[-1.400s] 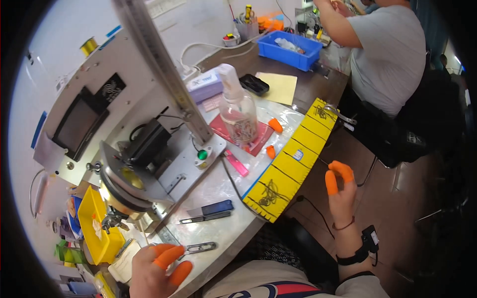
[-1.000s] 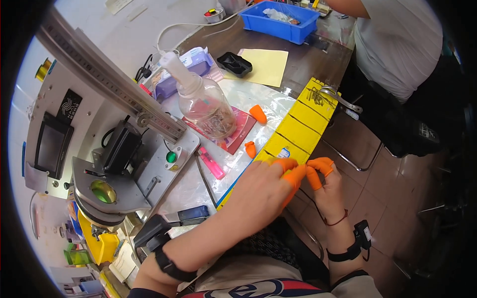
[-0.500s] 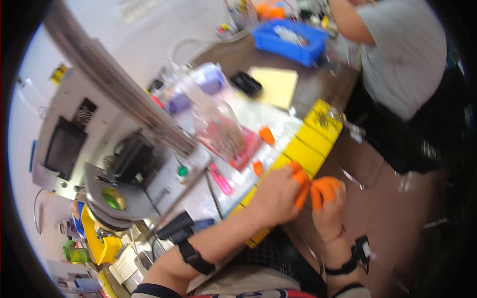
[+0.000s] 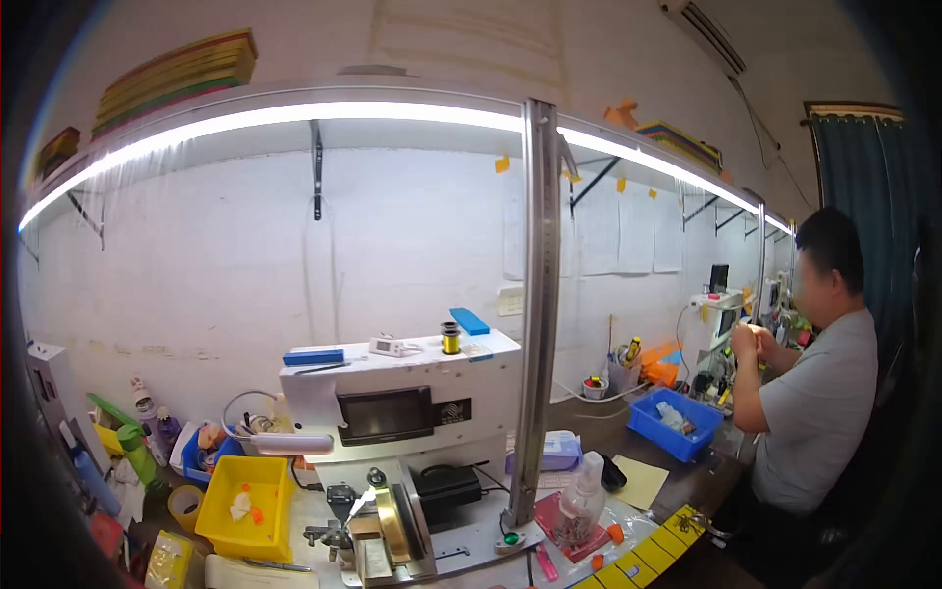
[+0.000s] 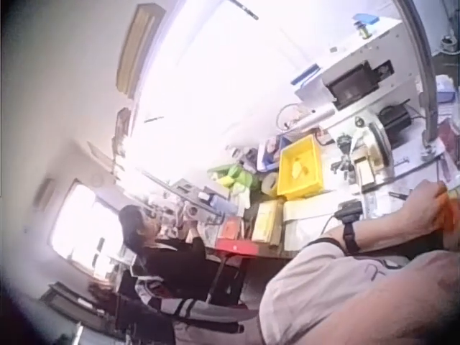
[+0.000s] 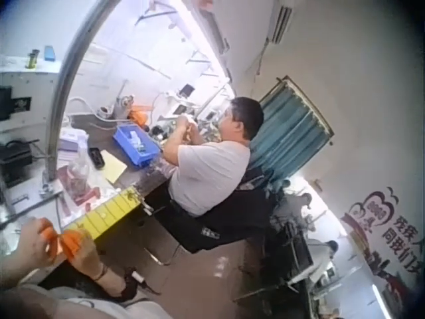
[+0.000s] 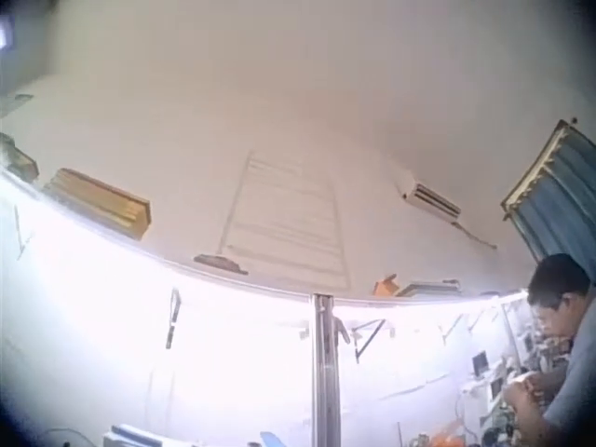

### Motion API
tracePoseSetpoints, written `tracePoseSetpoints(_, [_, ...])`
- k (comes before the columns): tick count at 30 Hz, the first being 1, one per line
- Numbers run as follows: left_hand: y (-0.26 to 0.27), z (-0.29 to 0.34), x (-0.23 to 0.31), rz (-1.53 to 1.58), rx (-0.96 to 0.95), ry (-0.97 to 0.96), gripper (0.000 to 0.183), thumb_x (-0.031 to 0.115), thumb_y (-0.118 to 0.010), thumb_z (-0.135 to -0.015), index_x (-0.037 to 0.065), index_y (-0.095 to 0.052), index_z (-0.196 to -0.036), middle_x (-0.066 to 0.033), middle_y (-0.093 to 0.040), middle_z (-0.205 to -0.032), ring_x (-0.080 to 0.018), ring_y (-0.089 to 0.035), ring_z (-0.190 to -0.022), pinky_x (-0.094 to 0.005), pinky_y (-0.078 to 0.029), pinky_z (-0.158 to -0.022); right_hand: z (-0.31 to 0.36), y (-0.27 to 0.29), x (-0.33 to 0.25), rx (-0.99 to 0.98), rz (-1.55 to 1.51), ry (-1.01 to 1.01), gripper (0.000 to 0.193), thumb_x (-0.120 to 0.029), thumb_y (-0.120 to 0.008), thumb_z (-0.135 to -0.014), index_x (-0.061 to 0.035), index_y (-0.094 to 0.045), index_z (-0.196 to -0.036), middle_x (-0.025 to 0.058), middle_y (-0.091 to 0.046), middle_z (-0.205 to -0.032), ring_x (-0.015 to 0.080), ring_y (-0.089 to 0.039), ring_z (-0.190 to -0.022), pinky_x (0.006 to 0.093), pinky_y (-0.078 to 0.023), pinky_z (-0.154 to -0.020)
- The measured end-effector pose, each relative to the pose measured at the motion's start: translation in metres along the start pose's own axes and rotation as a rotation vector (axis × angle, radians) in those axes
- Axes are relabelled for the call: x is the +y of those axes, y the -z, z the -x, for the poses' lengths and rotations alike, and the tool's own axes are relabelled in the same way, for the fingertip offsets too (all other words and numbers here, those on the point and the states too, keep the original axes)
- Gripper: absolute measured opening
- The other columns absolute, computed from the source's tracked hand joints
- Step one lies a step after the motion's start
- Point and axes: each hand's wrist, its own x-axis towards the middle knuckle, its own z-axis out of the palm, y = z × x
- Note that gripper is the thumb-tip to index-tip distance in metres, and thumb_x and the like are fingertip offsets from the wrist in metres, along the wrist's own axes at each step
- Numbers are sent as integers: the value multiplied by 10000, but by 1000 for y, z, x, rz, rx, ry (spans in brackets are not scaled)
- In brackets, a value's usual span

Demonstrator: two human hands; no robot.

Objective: Assembling small metal components using a specialized machine and tweezers in a factory setting.

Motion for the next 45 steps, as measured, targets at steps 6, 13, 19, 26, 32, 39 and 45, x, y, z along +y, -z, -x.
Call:
tracePoseSetpoints(6, [59, 29, -24, 34, 192, 66, 271, 136, -635, -703, 33, -530, -930, -141, -542, -928, -310, -534, -792, -383, -440, -668, -47, -54, -10, -36, -365, -149, 110, -18, -561, -737, -29, -553, -847, 140, -553, -820, 292, -535, -688, 356, -432, -582])
tracePoseSetpoints(13, [133, 85, -55, -94, 308, 211, 414, 63, -666, -659, -5, -510, -1037, -189, -529, -1037, -340, -528, -905, -391, -444, -764, -299, -40, 43, 284, -730, -319, 120, -212, -470, -875, -93, -484, -871, -28, -375, -588, 49, -293, -434, 218, -232, -391])
tracePoseSetpoints(19, [149, 109, -79, -94, 325, 312, 315, 11, -630, -677, 0, -542, -979, -173, -559, -944, -317, -551, -848, -366, -447, -745, -479, 16, 70, 419, -633, -405, 166, -182, -419, -825, -78, -487, -935, 13, -443, -706, 82, -361, -463, 214, -273, -371])
tracePoseSetpoints(26, [143, 120, -91, -87, 348, 437, 280, 1, -619, -695, 15, -556, -967, -165, -564, -924, -293, -556, -819, -354, -451, -733, -507, 2, 50, 491, -651, -362, 283, -92, -331, -818, -107, -472, -1062, 9, -462, -733, 72, -387, -479, 197, -238, -350])
tracePoseSetpoints(32, [133, 111, -84, -36, 268, 355, 196, 21, -659, -669, 10, -606, -857, -155, -591, -882, -297, -585, -789, -343, -479, -689, -471, 2, 55, 323, -706, -345, 220, -113, -369, -853, -121, -494, -1034, 0, -449, -735, 73, -371, -480, 194, -234, -368])
tracePoseSetpoints(39, [130, 117, -79, -47, 138, 313, 247, 47, -658, -668, 32, -598, -908, -132, -594, -899, -291, -566, -721, -341, -462, -606, -308, -79, 73, 432, -1023, -576, 153, -167, -471, -884, -86, -528, -1002, -50, -386, -585, 37, -291, -428, 200, -212, -374])
tracePoseSetpoints(45, [126, 102, -90, -5, 70, 294, 234, 0, -668, -650, 32, -608, -873, -115, -595, -897, -269, -563, -696, -331, -448, -593, -137, -133, 109, 536, -853, -840, 128, -140, -497, -880, -59, -559, -957, -66, -406, -572, -2, -301, -448, 163, -214, -395])
